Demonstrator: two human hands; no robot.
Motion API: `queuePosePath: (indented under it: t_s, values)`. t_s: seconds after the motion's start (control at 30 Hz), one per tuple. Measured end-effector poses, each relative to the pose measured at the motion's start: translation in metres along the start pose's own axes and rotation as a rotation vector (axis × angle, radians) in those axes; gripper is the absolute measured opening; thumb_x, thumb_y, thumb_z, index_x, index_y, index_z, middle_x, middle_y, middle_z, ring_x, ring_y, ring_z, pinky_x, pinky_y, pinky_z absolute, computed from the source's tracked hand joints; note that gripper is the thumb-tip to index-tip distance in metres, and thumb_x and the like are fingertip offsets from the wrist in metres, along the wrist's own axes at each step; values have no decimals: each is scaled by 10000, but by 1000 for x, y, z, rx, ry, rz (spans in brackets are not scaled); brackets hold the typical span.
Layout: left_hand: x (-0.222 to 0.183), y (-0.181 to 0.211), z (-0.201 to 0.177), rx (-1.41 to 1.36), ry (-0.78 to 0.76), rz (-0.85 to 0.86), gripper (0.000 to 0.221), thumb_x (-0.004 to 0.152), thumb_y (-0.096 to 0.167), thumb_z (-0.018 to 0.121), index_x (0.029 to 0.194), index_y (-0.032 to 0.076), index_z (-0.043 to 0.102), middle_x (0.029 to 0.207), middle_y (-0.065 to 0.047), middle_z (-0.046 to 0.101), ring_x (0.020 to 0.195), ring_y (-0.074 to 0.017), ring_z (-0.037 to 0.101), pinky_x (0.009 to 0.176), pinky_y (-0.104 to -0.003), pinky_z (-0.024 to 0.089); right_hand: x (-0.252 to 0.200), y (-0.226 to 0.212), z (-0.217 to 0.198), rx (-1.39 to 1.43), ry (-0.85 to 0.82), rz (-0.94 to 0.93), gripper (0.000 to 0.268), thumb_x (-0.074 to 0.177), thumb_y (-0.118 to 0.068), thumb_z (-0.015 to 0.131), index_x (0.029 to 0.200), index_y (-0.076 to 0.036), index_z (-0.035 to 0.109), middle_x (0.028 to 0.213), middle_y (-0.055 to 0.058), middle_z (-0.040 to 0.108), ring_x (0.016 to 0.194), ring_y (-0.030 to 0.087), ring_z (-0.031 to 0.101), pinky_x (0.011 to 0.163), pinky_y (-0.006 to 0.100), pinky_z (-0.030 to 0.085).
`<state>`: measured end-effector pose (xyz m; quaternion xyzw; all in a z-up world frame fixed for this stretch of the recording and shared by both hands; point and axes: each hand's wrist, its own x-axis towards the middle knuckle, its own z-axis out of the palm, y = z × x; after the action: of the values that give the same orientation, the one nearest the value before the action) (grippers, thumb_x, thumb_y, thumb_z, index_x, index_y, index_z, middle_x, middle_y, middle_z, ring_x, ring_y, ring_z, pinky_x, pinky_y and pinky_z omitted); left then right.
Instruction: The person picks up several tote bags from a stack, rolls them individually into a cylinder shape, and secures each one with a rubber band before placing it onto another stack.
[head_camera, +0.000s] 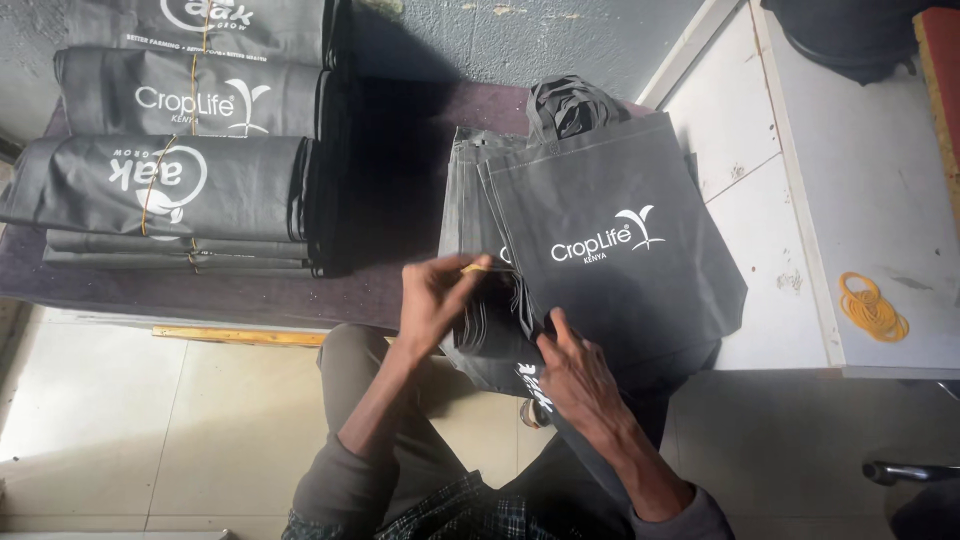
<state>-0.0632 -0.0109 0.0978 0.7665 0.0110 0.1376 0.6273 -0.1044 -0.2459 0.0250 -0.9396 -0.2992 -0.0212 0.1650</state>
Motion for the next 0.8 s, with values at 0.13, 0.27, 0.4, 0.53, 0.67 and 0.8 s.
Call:
queuePosePath:
  t_s: [0.13, 0.27, 0.4, 0.53, 0.67, 0.8]
  values:
    - [-12, -20, 19, 81, 257, 259, 141, 771, 143, 899, 883, 192, 828, 443, -30, 585, 392, -131, 542, 457, -217, 447, 7, -2, -1, -19, -137, 162, 301, 756, -44, 663, 1055, -7, 658, 1420, 238, 483, 819, 426, 733, 766, 526, 604]
    - [-27, -31, 38, 22, 495, 515, 112, 792, 75, 817, 757, 114, 719, 422, -10, 526, 327, -168, 481, 400, -228, 402, 23, -6, -6, 164, -91, 358, 519, 737, -2, 641, 1253, 37, 602, 1357, 275, 537, 881, 515, 699, 782, 580, 593]
    - [-66, -52, 80, 119, 259, 761, 96, 770, 35, 812, 759, 95, 737, 504, -6, 551, 377, -175, 523, 409, -287, 439, 35, 36, 8, 616, 120, 693, 277, 843, -232, 816, 881, 33, 742, 749, 183, 700, 635, 241, 624, 621, 433, 477]
    - [-80, -47, 54, 102, 21, 525, 292, 814, 86, 831, 664, 69, 581, 527, -83, 528, 453, -290, 589, 428, -356, 465, 19, 88, 7, 873, 348, 963, 472, 752, -357, 903, 988, -6, 696, 844, 152, 664, 728, 243, 614, 705, 391, 475]
    - [-95, -36, 50, -184, -101, -133, 130, 932, 129, 739, 942, -1, 732, 911, -188, 748, 843, -301, 760, 734, -403, 586, -12, 160, 74, 1116, 603, 819, 209, 841, -151, 803, 1031, -75, 759, 870, 27, 718, 756, 71, 652, 726, 215, 515]
    - [-77, -29, 46, -165, -220, -217, 831, 674, 259, 966, 1324, -22, 533, 1422, -288, 486, 1340, -504, 476, 1079, -607, 441, -21, 182, 111, 1203, 679, 739, 240, 825, -58, 801, 1063, -59, 770, 933, 20, 742, 855, 48, 650, 832, 226, 544]
